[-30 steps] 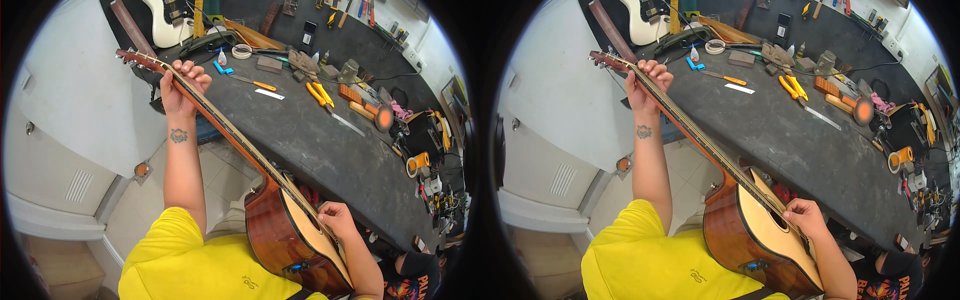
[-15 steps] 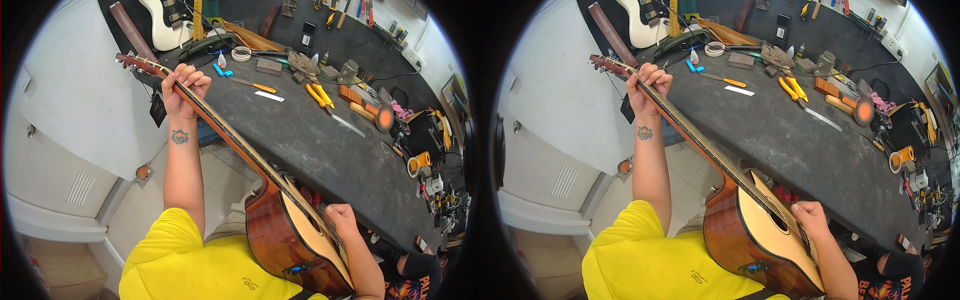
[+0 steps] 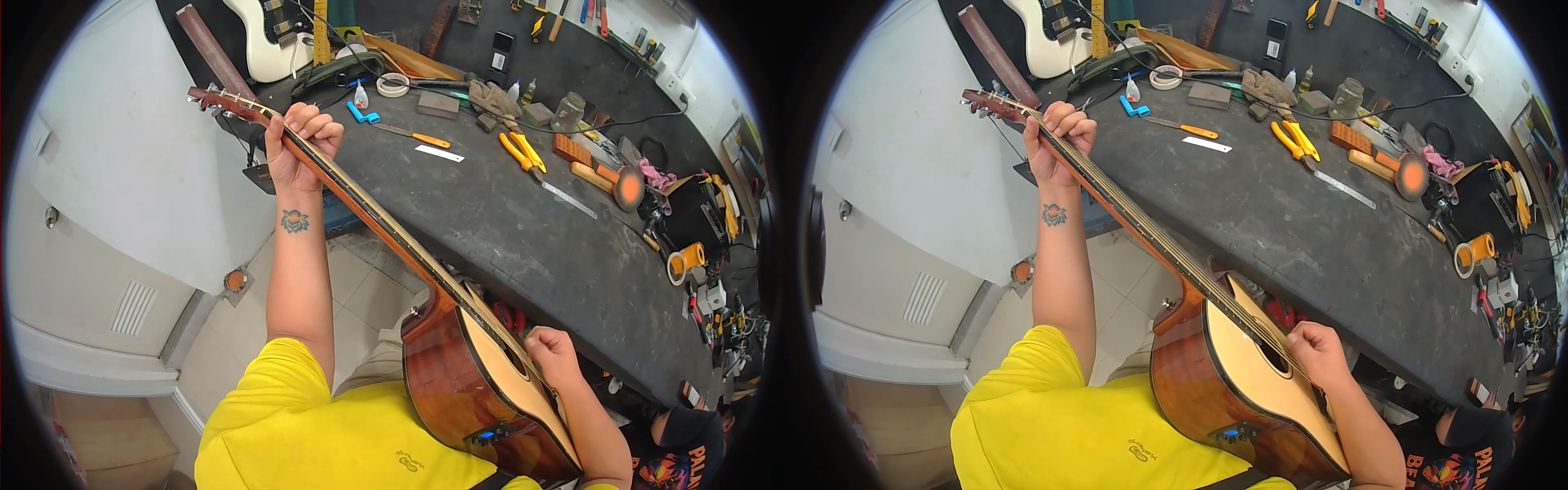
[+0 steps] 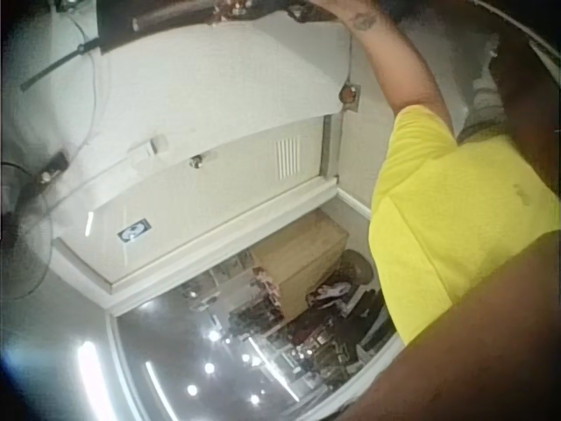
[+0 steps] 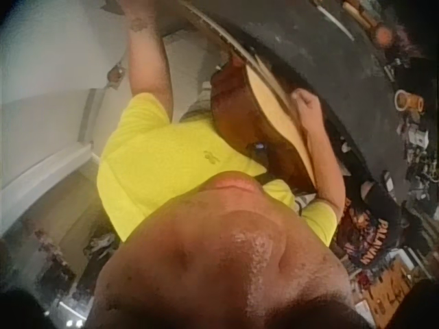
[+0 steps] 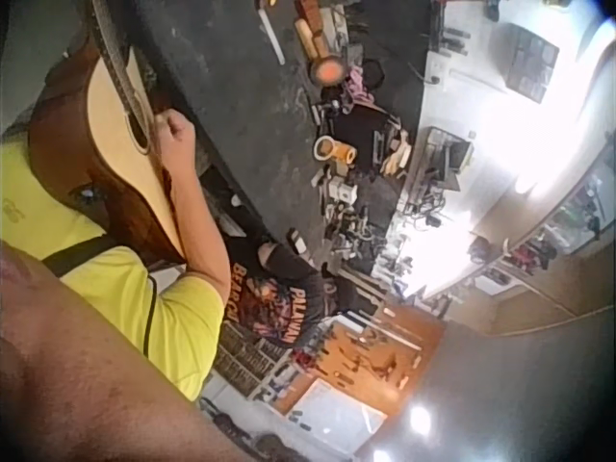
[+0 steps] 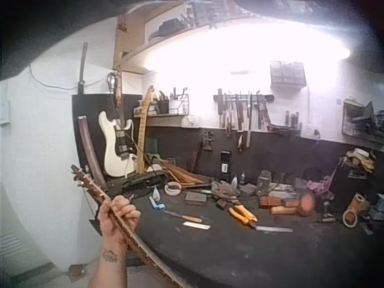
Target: The person turns the tuning pegs on the guitar headstock while plucking the strings and then plays chords by pressing on the fretboard and strumming.
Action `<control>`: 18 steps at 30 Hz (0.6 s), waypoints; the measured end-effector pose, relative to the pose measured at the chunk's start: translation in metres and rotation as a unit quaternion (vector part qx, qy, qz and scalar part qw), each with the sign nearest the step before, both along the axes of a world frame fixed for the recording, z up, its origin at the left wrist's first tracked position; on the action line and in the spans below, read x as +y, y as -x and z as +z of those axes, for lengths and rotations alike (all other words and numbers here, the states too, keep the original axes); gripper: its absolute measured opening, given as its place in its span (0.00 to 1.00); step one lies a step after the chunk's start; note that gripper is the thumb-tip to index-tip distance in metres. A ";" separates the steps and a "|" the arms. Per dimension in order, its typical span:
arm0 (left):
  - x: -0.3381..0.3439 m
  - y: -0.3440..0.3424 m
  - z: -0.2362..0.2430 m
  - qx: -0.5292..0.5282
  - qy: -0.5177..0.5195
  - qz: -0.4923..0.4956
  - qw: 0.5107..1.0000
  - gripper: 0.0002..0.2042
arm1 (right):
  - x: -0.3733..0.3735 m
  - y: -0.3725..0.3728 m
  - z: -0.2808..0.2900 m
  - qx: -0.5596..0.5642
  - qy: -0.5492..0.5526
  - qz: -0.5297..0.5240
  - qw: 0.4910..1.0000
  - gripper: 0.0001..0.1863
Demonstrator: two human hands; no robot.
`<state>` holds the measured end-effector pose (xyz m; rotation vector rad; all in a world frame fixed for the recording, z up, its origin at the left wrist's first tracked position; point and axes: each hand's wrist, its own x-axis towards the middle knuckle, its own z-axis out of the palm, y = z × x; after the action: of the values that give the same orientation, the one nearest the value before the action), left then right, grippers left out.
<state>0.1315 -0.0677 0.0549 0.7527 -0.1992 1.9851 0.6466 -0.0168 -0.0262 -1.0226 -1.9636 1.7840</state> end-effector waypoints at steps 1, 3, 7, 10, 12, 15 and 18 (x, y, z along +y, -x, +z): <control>0.000 0.000 0.000 -0.001 -0.002 -0.001 1.000 0.15 | 0.002 -0.001 -0.009 0.022 -0.048 0.006 0.999 0.16; 0.001 0.000 0.000 -0.001 -0.003 -0.002 1.000 0.15 | 0.008 -0.008 -0.014 0.043 -0.096 0.013 0.994 0.16; 0.000 0.000 -0.001 0.001 -0.006 0.002 1.000 0.14 | 0.010 -0.013 0.004 -0.016 -0.061 0.036 0.997 0.16; -0.001 0.001 -0.002 0.000 -0.008 0.001 1.000 0.15 | 0.009 -0.009 0.002 -0.050 -0.028 0.001 0.998 0.15; 0.001 0.000 -0.005 0.000 -0.009 0.001 1.000 0.16 | 0.008 -0.005 0.002 -0.068 -0.038 -0.005 0.997 0.15; 0.008 -0.020 -0.021 -0.054 -0.085 -0.039 0.994 0.18 | 0.003 0.001 0.008 -0.115 -0.117 -0.015 0.986 0.15; 0.012 -0.078 -0.059 0.015 -0.096 -0.111 0.989 0.18 | 0.011 -0.003 0.007 0.033 -0.175 0.096 0.979 0.13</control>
<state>0.2097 -0.0553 -0.0041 0.8448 -0.4418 1.7580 0.6494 -0.0055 -0.0192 -0.6698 -2.2914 1.4601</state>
